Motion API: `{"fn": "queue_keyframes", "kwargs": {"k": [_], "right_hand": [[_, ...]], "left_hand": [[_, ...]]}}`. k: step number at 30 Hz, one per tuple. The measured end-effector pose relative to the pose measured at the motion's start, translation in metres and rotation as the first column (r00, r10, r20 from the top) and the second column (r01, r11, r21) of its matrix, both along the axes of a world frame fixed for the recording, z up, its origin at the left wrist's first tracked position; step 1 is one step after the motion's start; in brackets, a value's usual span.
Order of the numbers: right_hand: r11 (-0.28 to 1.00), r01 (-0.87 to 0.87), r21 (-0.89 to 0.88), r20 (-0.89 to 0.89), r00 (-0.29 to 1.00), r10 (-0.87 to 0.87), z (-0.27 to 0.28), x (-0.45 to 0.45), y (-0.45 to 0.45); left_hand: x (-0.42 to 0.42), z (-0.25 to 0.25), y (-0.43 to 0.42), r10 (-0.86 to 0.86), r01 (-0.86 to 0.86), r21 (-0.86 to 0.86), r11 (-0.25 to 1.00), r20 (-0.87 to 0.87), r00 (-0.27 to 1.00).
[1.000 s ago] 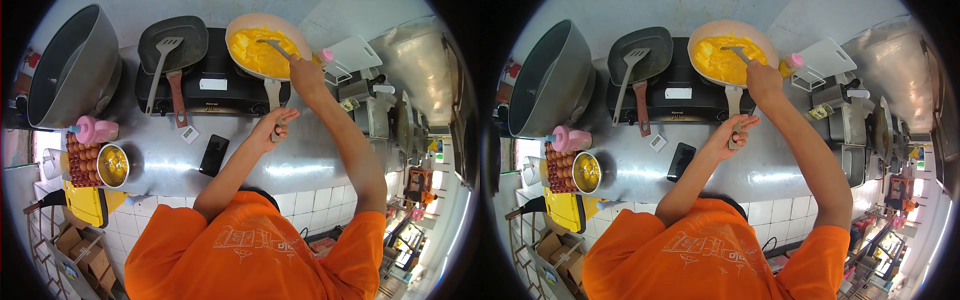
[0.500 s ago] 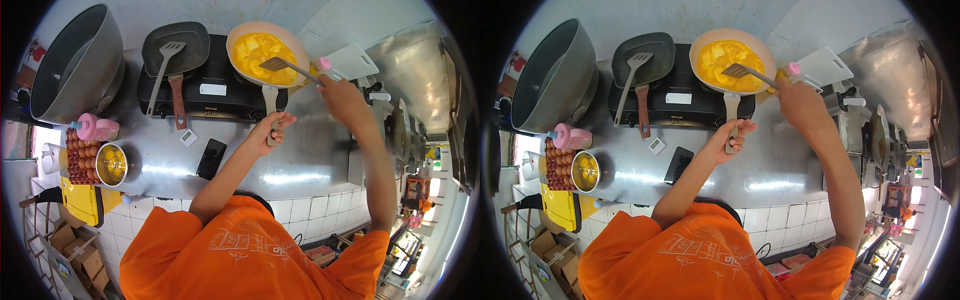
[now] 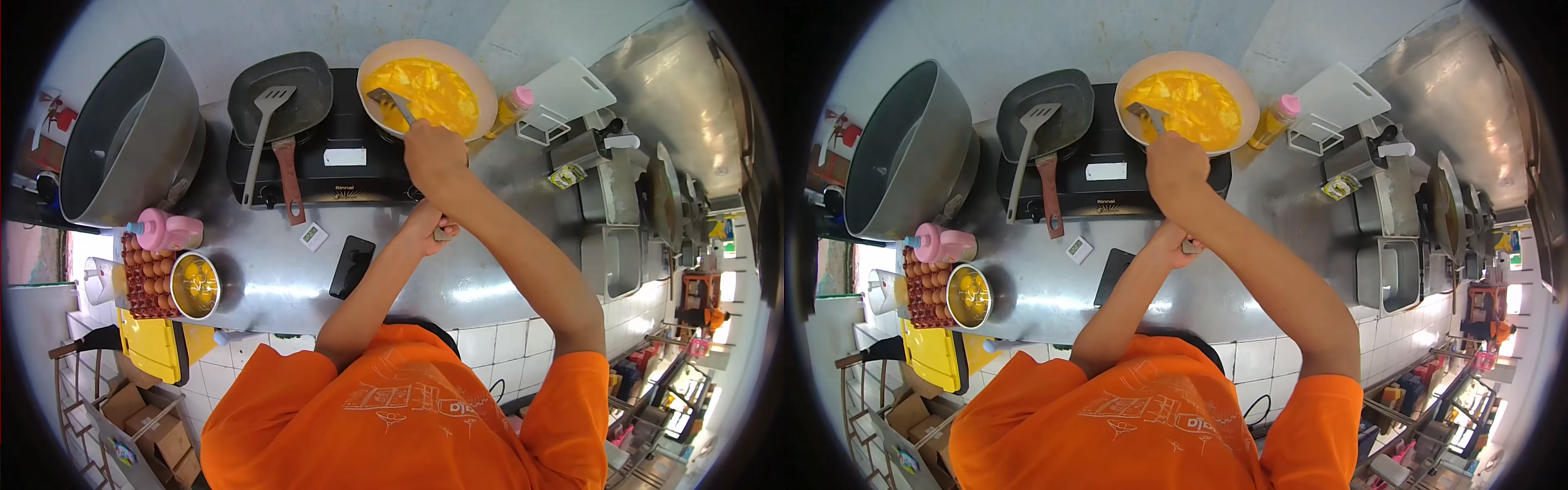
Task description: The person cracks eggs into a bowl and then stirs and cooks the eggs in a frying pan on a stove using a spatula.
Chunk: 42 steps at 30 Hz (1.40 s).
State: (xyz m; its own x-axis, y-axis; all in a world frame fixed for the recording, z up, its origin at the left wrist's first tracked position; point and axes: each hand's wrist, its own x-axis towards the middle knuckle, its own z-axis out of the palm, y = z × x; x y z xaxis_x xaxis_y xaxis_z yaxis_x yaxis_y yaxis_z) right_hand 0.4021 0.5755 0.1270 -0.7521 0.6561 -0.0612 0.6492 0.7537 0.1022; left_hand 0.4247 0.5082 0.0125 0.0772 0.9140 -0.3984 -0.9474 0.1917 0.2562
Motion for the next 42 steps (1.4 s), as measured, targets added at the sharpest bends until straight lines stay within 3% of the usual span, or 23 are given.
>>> {"fn": "queue_keyframes", "kwargs": {"k": [4,6,10,13,15,18,25,30,38,42], "right_hand": [[0.99,0.09,0.107,0.002,0.996,-0.09,-0.023,-0.033,0.009],[0.982,0.145,0.124,0.187,0.968,-0.166,-0.018,-0.044,0.015],[0.972,0.124,0.201,0.208,0.964,-0.166,-0.028,-0.047,0.039],[0.957,0.185,0.222,0.106,0.971,-0.212,-0.037,-0.034,0.066],[0.957,0.128,0.261,-0.015,0.992,-0.129,-0.046,-0.016,0.084],[0.967,0.038,0.253,-0.055,0.998,-0.024,-0.062,0.013,0.099],[0.978,-0.012,0.21,-0.012,1.0,0.015,-0.015,0.063,0.064],[0.967,-0.137,0.216,0.143,0.984,0.107,0.035,0.087,0.056],[0.967,-0.092,0.236,0.208,0.977,0.042,0.095,0.105,0.013],[0.974,-0.043,0.222,0.274,0.962,-0.02,0.082,0.101,0.0]], "left_hand": [[0.004,0.009,0.001,0.033,-0.033,-0.011,0.999,-0.052,0.998],[0.002,0.009,0.002,0.03,-0.03,-0.038,0.999,0.005,1.0],[0.002,0.013,0.001,0.015,-0.015,-0.037,0.999,0.016,1.0],[0.001,0.022,0.0,0.038,-0.03,-0.098,0.995,0.081,0.996],[0.0,0.025,0.0,0.015,-0.008,-0.111,0.994,0.058,0.998],[-0.001,0.022,0.002,0.0,0.006,-0.088,0.996,0.067,0.998],[-0.002,0.022,0.003,-0.029,0.034,-0.085,0.996,0.06,0.998],[0.0,0.024,0.002,0.002,0.006,-0.103,0.995,0.081,0.997],[0.0,0.019,0.002,0.007,0.005,-0.11,0.994,0.107,0.994],[0.0,0.017,0.003,0.002,0.01,-0.101,0.995,0.125,0.992]]}}
